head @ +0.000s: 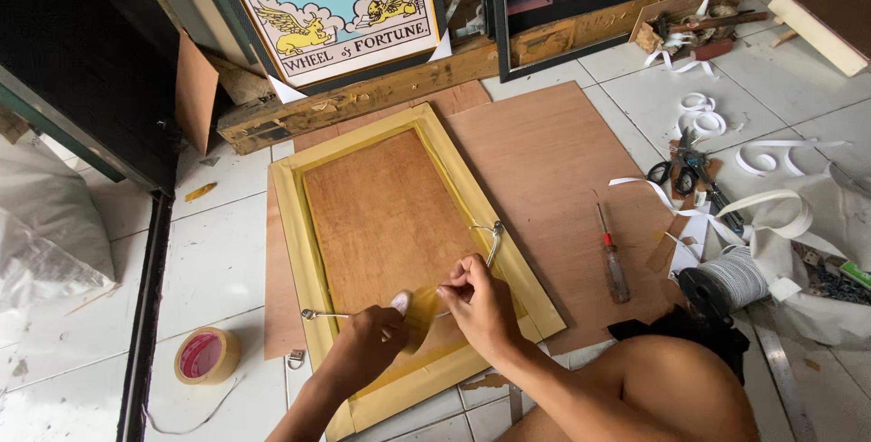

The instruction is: The person installs two metal hanging brackets on the back of a wooden picture frame using a screwdriver. They then thread a white cord through the brackets, tie a knot, and secure it with tape. Finally, they flip the frame to reveal a colorful painting of Ganesha.

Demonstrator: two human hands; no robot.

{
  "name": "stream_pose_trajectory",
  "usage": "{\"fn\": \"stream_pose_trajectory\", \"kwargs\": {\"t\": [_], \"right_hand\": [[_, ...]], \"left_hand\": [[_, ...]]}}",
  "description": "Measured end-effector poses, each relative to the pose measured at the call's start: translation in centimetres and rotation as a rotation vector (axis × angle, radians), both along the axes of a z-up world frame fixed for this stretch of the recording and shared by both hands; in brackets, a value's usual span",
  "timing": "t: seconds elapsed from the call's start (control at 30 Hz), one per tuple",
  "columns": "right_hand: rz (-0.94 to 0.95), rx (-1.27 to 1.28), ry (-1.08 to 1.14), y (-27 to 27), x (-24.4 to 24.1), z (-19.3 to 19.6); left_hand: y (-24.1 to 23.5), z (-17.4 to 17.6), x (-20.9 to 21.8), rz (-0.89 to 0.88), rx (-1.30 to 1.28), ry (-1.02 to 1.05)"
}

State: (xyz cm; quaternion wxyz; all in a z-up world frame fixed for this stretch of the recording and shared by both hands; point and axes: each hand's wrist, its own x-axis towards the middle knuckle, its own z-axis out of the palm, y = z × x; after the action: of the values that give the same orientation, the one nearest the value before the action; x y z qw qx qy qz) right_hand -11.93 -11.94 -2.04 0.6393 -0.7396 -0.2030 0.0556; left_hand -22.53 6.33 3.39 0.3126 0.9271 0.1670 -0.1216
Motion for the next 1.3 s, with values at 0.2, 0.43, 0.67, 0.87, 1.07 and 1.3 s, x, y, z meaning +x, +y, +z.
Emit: {"fn": "stream_pose_trajectory", "kwargs": {"t": [0.2, 0.43, 0.67, 0.87, 1.07, 1.3], "right_hand": [[0.035, -0.181, 0.070, -0.1, 0.2, 2.9], [0.092, -0.248, 0.372, -1.0, 0.6, 2.8], [0.175, -0.162, 0.489, -1.1, 0.2, 3.7], [0.078, -0.350, -0.003, -3.6, -0.3, 3.7], [1.202, -0.999, -0.447, -7.4, -1.7, 2.7], [1.209, -0.994, -0.839, -8.6, -1.7, -0.4]], "left_hand": [[-1.3, 1.0, -0.5, 0.242, -0.163, 0.167], [-1.3, -0.9, -1.0, -0.048, -0.448, -0.202], [-1.9, 4.9, -1.5, -0.096, -0.619, -0.014], [-1.2, 2.5, -2.3, 0.051, -0.751, -0.040], [-1.1, 6.2, -2.6, 0.149, -0.819, -0.141], [-0.7, 8.1, -4.0, 0.157, -0.776, -0.283]]}}
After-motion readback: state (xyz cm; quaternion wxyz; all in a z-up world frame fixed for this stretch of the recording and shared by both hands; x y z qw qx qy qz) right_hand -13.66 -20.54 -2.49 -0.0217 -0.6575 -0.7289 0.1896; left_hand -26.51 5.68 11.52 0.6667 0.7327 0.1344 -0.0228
